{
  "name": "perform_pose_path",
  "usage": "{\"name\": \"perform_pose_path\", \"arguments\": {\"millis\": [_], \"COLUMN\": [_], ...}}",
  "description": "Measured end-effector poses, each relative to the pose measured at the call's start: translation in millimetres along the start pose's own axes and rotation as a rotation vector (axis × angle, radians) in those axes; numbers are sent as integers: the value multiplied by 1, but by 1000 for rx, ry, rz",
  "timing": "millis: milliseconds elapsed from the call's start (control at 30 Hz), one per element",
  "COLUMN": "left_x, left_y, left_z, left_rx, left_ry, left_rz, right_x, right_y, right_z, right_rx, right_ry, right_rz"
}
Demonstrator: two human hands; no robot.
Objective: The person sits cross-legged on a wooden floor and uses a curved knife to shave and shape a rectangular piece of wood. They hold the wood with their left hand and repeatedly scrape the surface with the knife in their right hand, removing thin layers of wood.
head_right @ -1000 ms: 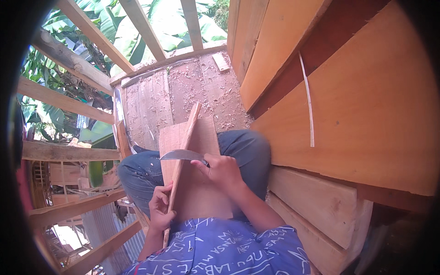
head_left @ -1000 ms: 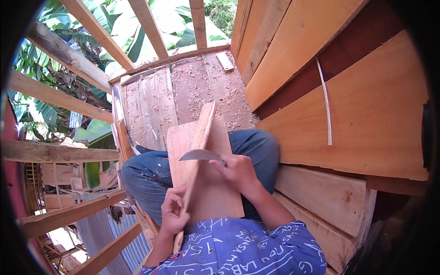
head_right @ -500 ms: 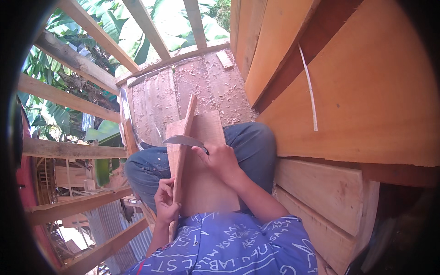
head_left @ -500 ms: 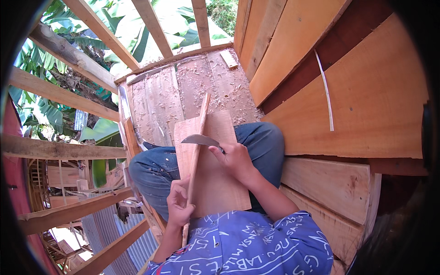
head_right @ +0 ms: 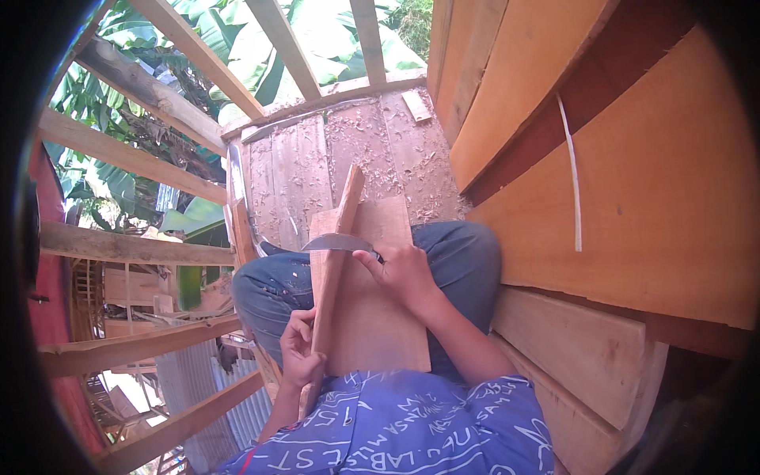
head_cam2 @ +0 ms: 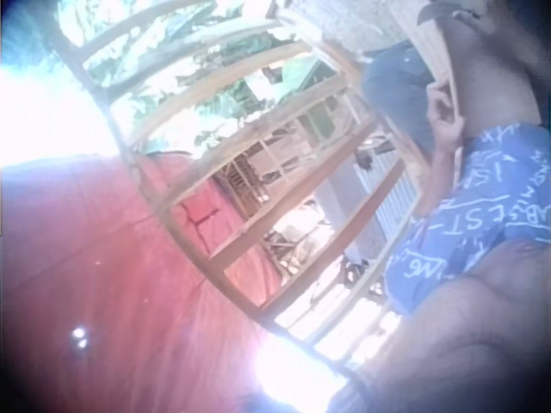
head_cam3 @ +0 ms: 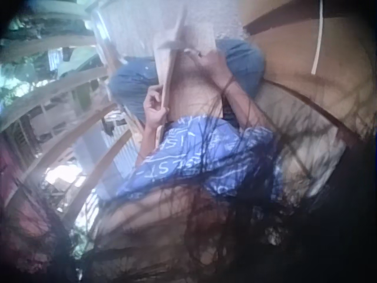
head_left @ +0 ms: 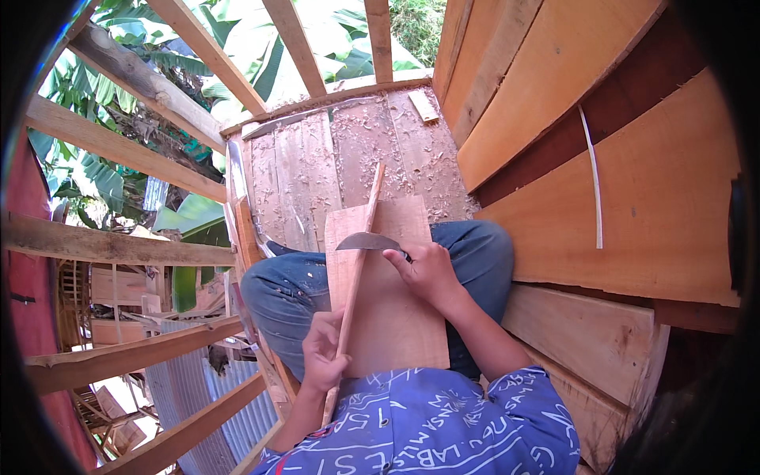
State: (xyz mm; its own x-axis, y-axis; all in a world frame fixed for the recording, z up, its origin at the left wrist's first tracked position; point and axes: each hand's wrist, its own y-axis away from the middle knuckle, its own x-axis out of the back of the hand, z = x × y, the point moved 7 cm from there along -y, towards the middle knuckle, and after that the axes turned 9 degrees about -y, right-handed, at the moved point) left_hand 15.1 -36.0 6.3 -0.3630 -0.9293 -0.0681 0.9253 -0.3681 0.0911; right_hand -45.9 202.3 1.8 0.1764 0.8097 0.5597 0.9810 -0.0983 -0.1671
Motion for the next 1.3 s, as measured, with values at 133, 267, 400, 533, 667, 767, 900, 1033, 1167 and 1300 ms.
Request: {"name": "perform_pose_path", "arguments": {"millis": [133, 267, 400, 533, 667, 767, 900, 1033, 1167, 1300], "left_x": [10, 5, 10, 1, 9, 3, 3, 6, 12, 11], "left_y": [7, 3, 1, 1, 5, 3, 4, -1, 0, 0], "left_z": [-6, -3, -12, -11, -14, -9, -5, -8, -6, -9], "left_rx": [23, 23, 14, 4, 25, 47, 54, 42, 2, 50], "left_ry": [14, 34, 68, 39, -32, -3, 60, 148, 105, 126], "left_rz": [0, 12, 0, 2, 47, 42, 26, -23, -22, -73], "right_x": [-16, 17, 8, 35, 48, 7, 8, -9, 1, -13], "right_y": [16, -7, 17, 19, 18, 25, 9, 13, -16, 8], "right_z": [-23, 2, -35, -8, -43, -36, 6, -29, 5, -28], "right_rx": [118, -44, 136, -178, 90, 100, -43, 193, -43, 91], "right_ry": [19, 176, 66, -500, -418, -148, -115, 5, 55, 21], "right_rz": [-61, 30, -13, 272, 170, -89, 44, -136, -68, -196]}}
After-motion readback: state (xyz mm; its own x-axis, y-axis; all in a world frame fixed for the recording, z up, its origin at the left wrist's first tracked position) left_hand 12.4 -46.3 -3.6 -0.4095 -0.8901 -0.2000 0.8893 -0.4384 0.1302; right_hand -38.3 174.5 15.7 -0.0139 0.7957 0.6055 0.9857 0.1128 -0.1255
